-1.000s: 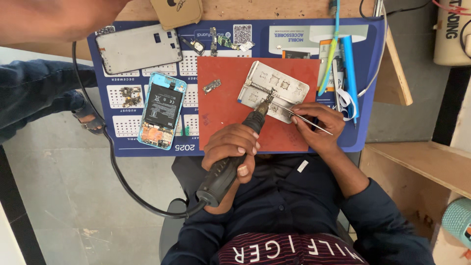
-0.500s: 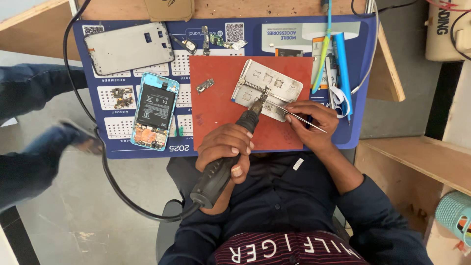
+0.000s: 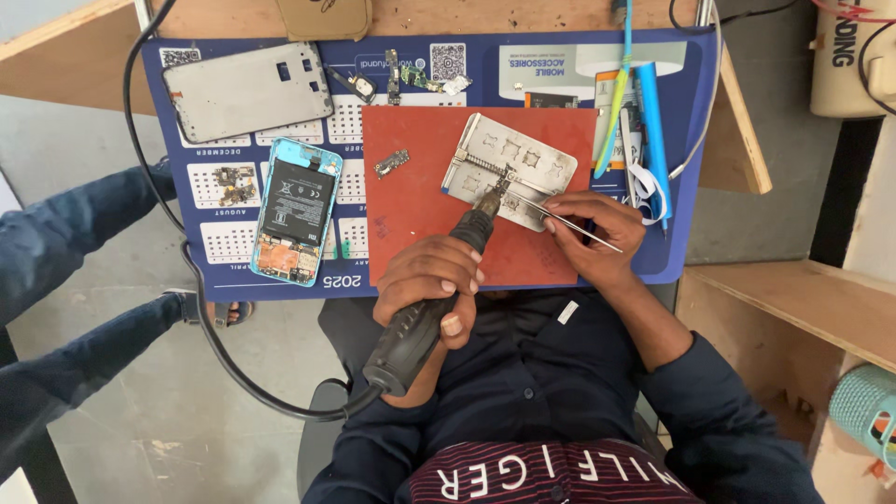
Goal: The person prepares a small electronic component by applying flux with a brush, then uses a hot air gun and tweezers to heat and adjust the component on a workbench. The task involves precise handling of the component while applying heat.
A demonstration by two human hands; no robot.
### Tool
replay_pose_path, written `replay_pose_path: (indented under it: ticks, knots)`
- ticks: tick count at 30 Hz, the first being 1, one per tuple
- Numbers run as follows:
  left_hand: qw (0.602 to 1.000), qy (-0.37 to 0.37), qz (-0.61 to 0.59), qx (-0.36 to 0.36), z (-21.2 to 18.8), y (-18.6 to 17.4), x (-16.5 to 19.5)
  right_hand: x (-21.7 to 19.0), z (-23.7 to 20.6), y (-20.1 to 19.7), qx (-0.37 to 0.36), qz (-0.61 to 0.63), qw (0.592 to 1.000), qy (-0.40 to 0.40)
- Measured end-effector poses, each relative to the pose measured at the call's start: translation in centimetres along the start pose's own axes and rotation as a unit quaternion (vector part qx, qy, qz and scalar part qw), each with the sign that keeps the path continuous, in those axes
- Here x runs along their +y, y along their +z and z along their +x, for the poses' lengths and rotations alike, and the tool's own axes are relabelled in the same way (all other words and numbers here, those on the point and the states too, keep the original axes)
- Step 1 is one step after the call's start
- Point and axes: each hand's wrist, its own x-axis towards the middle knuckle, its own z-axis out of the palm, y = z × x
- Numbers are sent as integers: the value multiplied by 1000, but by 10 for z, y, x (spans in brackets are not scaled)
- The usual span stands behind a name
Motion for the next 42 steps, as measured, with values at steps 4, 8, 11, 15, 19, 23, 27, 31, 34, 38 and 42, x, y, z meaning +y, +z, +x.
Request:
replay_pose_path:
  ticks: [4,8,11,15,19,23,27,31,34,38,42]
  knots:
    - [1000,3,-7,4,-1,1,-1,1,0,0,0,-3,1000,-5]
    - [1000,3,-1,7,-2,1,-1,1,1,-1,0,4,1000,-6]
    - [1000,1,2,4,-1,0,-1,0,0,-1,-2,1,1000,-2]
    - [1000,0,3,1,-1,0,-1,0,1,-1,-3,-4,1000,-7]
    - [1000,6,3,1,-1,0,-2,0,1,-1,-3,-1,1000,-6]
    - [1000,3,-1,2,-1,0,-2,0,1,-1,-4,-1,1000,-5]
    - [1000,-4,0,-2,-1,0,1,0,1,-1,-5,-1,1000,-4]
    - [1000,2,0,4,-1,0,-1,0,1,-1,-4,7,1000,0]
    - [1000,4,1,3,-1,0,-1,0,1,-1,-4,3,1000,-1]
    - [1000,-2,-3,5,-1,1,-1,0,1,-1,-5,4,1000,-4]
    - [1000,-8,-3,2,-1,1,1,0,1,0,-4,0,1000,-5]
